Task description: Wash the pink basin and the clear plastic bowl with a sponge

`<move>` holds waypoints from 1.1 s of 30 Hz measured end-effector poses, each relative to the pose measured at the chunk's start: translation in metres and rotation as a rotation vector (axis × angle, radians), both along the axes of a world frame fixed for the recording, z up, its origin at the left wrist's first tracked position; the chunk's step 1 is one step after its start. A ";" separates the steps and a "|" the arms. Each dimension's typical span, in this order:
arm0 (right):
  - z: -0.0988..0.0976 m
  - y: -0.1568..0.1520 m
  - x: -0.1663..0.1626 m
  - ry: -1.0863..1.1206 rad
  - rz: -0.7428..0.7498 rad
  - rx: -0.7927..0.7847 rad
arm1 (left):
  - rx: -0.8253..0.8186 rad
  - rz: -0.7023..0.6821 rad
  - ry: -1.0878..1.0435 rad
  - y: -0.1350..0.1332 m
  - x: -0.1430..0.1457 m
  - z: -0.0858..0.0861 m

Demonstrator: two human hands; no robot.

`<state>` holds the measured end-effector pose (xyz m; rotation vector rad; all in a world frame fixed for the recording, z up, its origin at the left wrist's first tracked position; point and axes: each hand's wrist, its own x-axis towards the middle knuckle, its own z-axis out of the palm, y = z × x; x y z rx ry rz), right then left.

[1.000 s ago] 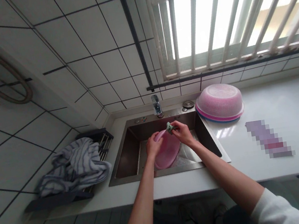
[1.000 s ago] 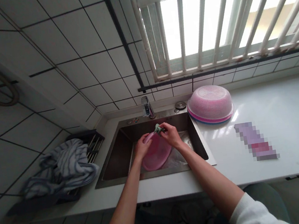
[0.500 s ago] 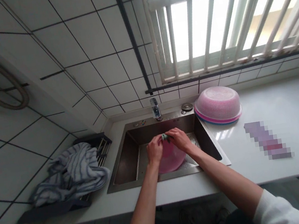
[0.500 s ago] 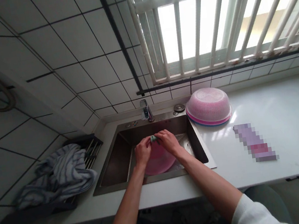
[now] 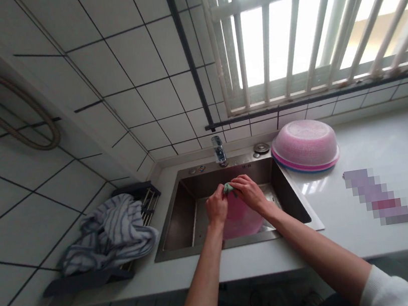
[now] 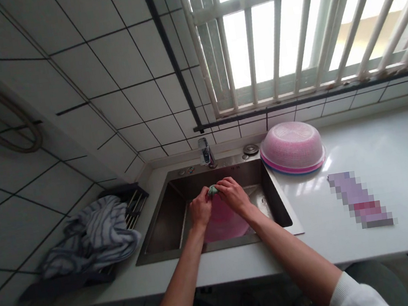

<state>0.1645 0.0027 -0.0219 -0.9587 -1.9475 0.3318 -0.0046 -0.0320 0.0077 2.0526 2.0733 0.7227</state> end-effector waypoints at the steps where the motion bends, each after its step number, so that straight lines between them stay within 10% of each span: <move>1: 0.000 -0.001 -0.001 0.031 0.008 0.005 | -0.016 -0.009 0.003 0.000 0.000 0.000; 9: -0.005 0.018 0.027 0.542 -0.371 -0.276 | 0.076 0.144 -0.104 0.004 -0.020 -0.001; 18: 0.006 0.025 0.049 0.501 -0.600 -0.021 | 0.022 0.035 -0.113 0.001 -0.012 0.001; 27: -0.002 0.004 0.005 0.104 0.114 -0.120 | -0.052 0.017 -0.153 -0.002 -0.007 0.006; 33: 0.000 0.003 0.005 0.111 0.092 -0.159 | -0.031 0.012 -0.175 -0.001 -0.006 0.005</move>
